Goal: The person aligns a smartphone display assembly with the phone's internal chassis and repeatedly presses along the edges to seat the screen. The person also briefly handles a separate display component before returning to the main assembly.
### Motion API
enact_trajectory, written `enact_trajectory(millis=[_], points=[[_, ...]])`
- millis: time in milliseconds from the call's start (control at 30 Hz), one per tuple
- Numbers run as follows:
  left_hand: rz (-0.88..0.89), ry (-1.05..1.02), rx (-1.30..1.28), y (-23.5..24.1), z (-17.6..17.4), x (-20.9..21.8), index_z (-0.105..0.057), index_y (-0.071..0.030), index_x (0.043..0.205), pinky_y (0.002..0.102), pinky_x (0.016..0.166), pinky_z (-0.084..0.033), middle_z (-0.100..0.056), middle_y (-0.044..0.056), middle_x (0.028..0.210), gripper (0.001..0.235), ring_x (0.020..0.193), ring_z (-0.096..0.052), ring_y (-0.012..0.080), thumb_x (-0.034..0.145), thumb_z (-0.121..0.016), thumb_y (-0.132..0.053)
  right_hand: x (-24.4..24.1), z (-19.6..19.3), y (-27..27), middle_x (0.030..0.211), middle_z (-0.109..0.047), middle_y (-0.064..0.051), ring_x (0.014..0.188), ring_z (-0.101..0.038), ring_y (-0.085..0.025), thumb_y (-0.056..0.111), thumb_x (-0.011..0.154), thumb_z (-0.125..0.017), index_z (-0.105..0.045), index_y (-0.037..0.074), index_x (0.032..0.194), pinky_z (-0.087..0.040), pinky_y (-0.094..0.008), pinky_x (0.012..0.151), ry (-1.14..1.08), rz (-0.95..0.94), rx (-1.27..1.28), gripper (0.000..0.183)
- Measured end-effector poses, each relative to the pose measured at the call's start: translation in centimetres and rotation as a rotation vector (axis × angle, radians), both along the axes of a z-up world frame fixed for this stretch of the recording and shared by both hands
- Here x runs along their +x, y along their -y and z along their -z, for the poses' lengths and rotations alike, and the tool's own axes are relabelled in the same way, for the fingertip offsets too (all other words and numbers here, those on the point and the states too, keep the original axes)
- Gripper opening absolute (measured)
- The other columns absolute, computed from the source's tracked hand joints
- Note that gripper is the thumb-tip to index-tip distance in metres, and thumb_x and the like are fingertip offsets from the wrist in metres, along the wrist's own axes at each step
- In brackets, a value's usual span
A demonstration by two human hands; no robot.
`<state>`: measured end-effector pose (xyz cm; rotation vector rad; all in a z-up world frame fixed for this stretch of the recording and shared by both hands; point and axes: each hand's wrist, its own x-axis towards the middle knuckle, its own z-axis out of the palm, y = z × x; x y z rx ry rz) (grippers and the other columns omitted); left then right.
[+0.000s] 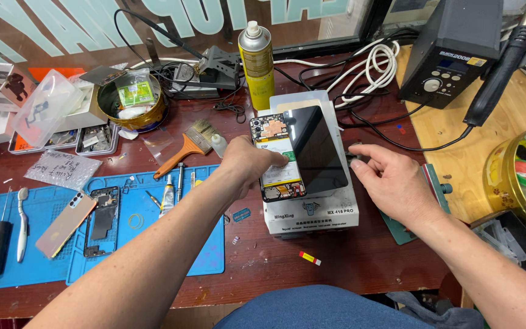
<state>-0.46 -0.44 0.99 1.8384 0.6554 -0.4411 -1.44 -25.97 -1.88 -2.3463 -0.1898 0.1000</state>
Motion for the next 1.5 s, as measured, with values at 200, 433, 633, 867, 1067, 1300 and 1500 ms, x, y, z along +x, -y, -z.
enact_trajectory(millis=[200, 433, 633, 867, 1067, 1300, 1500], points=[[-0.001, 0.003, -0.009, 0.0, 0.1, 0.1, -0.069, -0.003, 0.109, 0.030, 0.039, -0.042, -0.079, 0.013, 0.092, 0.038, 0.062, -0.072, 0.0174, 0.075, -0.084, -0.011, -0.4, 0.2, 0.2, 0.062, -0.066, -0.006, 0.055, -0.058, -0.014, 0.022, 0.093, -0.067, -0.070, 0.013, 0.128, -0.051, -0.032, 0.058, -0.012, 0.007, -0.003, 0.036], [0.003, 0.004, -0.016, -0.1, 0.2, 0.1, -0.070, -0.002, 0.107, 0.030, 0.038, -0.037, -0.079, 0.014, 0.092, 0.036, 0.058, -0.067, 0.0162, 0.076, -0.084, -0.011, -0.6, -0.2, -0.2, 0.062, -0.066, -0.005, 0.054, -0.059, -0.013, 0.022, 0.093, -0.066, -0.070, 0.013, 0.129, -0.051, -0.032, 0.058, -0.040, 0.012, -0.014, 0.037], [0.007, 0.009, -0.027, -0.2, 0.3, 0.1, -0.070, -0.002, 0.107, 0.029, 0.037, -0.038, -0.080, 0.014, 0.093, 0.036, 0.057, -0.069, 0.0150, 0.075, -0.084, -0.012, -0.8, -0.5, -0.4, 0.062, -0.066, -0.005, 0.055, -0.059, -0.012, 0.022, 0.093, -0.066, -0.070, 0.012, 0.129, -0.051, -0.032, 0.057, -0.038, 0.004, -0.017, 0.037], [0.023, -0.003, 0.005, -0.2, 0.3, 0.1, -0.071, -0.001, 0.106, 0.029, 0.037, -0.037, -0.079, 0.015, 0.089, 0.034, 0.055, -0.066, 0.0157, 0.077, -0.084, -0.013, -0.9, -0.4, -0.4, 0.061, -0.066, -0.005, 0.054, -0.059, -0.013, 0.022, 0.093, -0.067, -0.070, 0.012, 0.129, -0.050, -0.032, 0.056, -0.032, -0.004, -0.005, 0.037], [0.013, -0.002, 0.005, -0.2, 0.3, 0.1, -0.070, -0.003, 0.105, 0.030, 0.036, -0.036, -0.078, 0.014, 0.087, 0.034, 0.053, -0.064, 0.0155, 0.076, -0.085, -0.013, -1.1, -0.1, -0.4, 0.061, -0.066, -0.005, 0.054, -0.059, -0.013, 0.021, 0.093, -0.067, -0.070, 0.012, 0.128, -0.051, -0.032, 0.057, -0.014, -0.001, 0.002, 0.037], [0.026, -0.018, 0.043, -0.1, 0.1, 0.1, -0.069, -0.003, 0.105, 0.030, 0.035, -0.034, -0.077, 0.014, 0.085, 0.035, 0.051, -0.062, 0.0170, 0.076, -0.085, -0.014, -1.2, 0.0, -0.3, 0.062, -0.068, -0.005, 0.054, -0.061, -0.013, 0.022, 0.093, -0.068, -0.070, 0.011, 0.127, -0.051, -0.032, 0.057, -0.015, 0.000, 0.004, 0.036], [0.015, -0.010, 0.008, -0.1, 0.2, 0.1, -0.069, -0.002, 0.107, 0.029, 0.036, -0.041, -0.078, 0.014, 0.087, 0.035, 0.055, -0.070, 0.0163, 0.077, -0.084, -0.013, -1.2, -0.3, -0.4, 0.062, -0.069, -0.005, 0.055, -0.062, -0.012, 0.022, 0.093, -0.067, -0.069, 0.012, 0.129, -0.052, -0.031, 0.057, -0.040, -0.005, -0.007, 0.037]])
